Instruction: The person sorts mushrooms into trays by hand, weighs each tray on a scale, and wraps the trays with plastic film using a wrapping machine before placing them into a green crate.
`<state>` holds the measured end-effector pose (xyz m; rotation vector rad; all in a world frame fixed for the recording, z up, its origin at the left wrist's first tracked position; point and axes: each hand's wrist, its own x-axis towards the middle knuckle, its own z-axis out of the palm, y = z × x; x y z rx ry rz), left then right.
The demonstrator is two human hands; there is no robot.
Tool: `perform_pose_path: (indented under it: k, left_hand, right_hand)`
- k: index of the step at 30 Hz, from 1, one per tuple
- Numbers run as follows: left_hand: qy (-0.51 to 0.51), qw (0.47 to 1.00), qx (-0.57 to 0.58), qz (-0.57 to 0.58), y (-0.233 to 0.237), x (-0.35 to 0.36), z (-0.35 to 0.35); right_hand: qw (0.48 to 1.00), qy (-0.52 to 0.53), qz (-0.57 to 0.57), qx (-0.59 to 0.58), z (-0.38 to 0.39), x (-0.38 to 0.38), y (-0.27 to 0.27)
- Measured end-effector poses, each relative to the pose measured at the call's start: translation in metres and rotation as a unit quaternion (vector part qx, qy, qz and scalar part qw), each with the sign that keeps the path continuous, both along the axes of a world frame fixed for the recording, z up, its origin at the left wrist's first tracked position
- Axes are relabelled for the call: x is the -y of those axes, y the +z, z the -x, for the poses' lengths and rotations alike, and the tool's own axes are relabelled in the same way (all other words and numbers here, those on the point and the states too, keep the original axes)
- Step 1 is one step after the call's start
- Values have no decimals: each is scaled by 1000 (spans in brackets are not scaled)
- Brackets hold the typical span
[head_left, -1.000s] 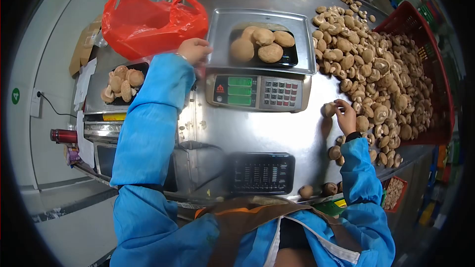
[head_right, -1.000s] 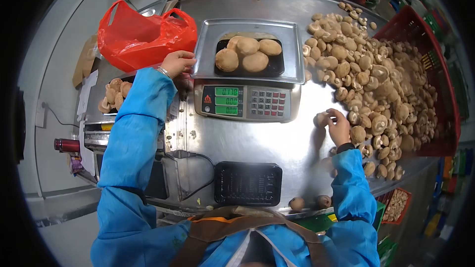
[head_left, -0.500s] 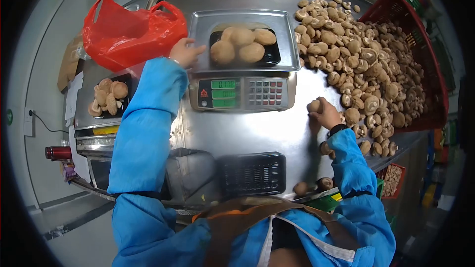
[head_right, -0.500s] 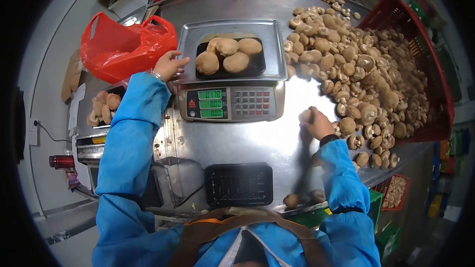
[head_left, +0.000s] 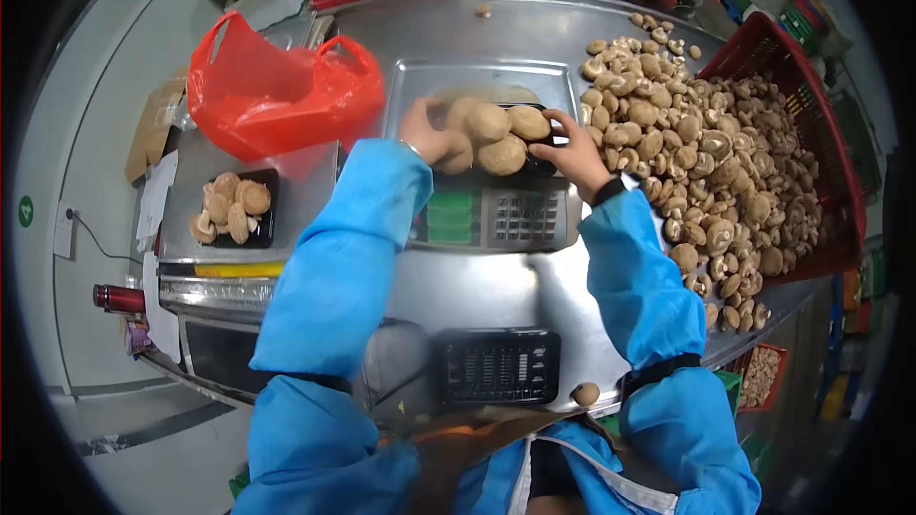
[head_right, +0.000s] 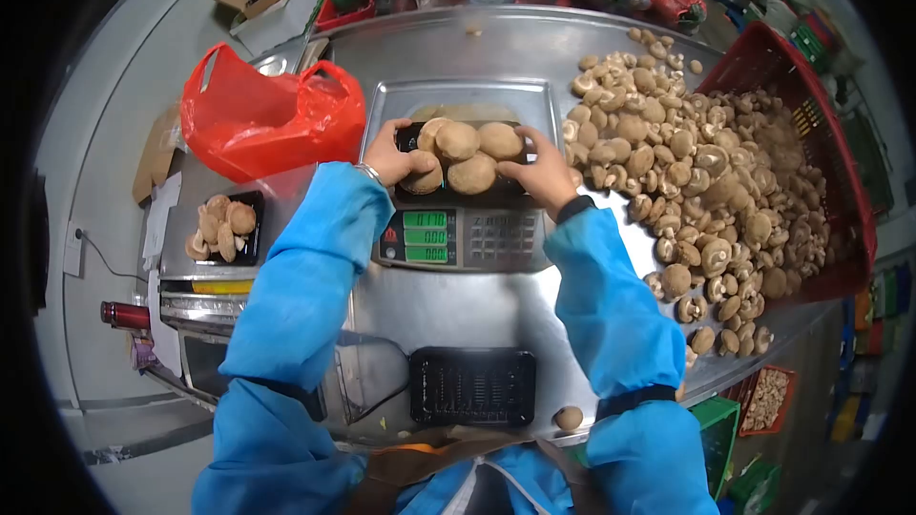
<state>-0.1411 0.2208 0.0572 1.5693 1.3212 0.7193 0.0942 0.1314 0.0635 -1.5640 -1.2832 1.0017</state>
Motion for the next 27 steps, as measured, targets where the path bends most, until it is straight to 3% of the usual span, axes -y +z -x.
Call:
perform_pose_path:
  k: [1,3,5,9,11,12,13,14,15,16,17,18,19,21,23,27]
  left_hand:
    - [6,999,-49,-23,5,17,5]
    - [-9,998,-28,-47,20,69,16]
    - [-15,990,-116,-73,20,121,21]
    - [-40,994,-101,13,-49,179,32]
    - [-54,987,-150,26,-72,200,37]
    - [-59,986,-151,26,-73,211,34]
    - [4,966,-228,-121,-73,221,29]
    - [67,915,-297,-264,-73,231,26]
    - [60,915,-297,-265,-57,240,25]
    - [-54,922,-305,-234,-26,248,23]
    - [-166,914,-310,-200,-8,256,21]
    - [-196,910,-285,-230,-13,265,21]
    - [-201,908,-284,-235,-22,273,23]
    - [-241,861,-395,-213,-38,284,21]
    - [-243,858,-409,-196,-27,296,20]
    - [-225,850,-395,-266,-40,324,26]
  right_hand:
    - [999,18,18,-47,6,22,12]
    - [993,40,47,-100,12,67,23]
    - [996,50,56,-56,12,110,2]
    - [989,33,136,-46,23,183,-61]
    - [989,41,141,-30,28,205,-87]
    - [991,18,121,47,28,213,-93]
    - [992,13,121,46,33,218,-77]
    - [983,0,17,182,37,223,-59]
    - [946,-15,-85,311,43,230,-41]
    - [946,38,-129,294,47,236,-31]
    - [942,106,-97,302,53,243,-26]
    - [921,135,-88,356,61,249,-24]
    - [894,163,-78,409,69,253,-22]
    - [889,116,-73,436,82,263,-48]
    - [882,124,-119,439,81,271,-46]
    - [867,138,-152,454,87,293,-51]
